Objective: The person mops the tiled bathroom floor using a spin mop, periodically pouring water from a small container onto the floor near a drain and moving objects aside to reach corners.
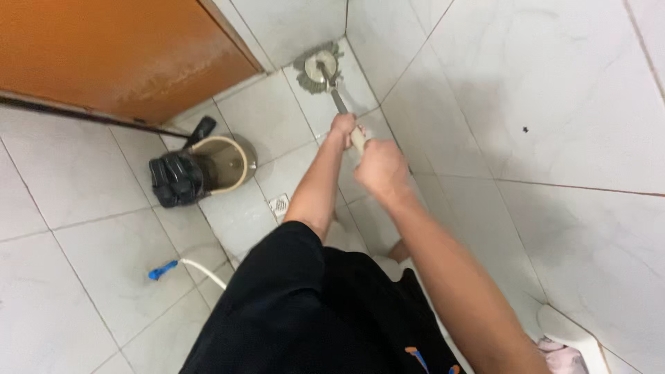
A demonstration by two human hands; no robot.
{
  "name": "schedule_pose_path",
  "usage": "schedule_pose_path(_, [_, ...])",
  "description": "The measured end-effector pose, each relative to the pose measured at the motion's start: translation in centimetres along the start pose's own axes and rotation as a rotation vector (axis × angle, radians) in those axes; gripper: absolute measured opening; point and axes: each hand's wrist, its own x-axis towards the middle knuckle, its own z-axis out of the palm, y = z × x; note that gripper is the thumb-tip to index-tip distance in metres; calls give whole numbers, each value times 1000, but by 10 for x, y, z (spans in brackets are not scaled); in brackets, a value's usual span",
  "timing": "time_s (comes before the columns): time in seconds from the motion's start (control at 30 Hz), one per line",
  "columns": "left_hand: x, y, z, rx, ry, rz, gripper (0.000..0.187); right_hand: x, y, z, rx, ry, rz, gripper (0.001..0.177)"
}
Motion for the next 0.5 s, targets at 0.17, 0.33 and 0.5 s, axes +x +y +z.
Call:
schedule_pose_path(0.17, [-26,-42,42,-189,47,117,52,-23,35,-7,-138,-11,-21,19])
schedule_pose_path(0.33, [-70,-123,73,4,16,73,44,-101,80,-7,-154,3,27,21])
schedule_pose_path(0.5, [-106,-185,128,6,-9,30,40,-168,97,-60,-202,-94,158,24])
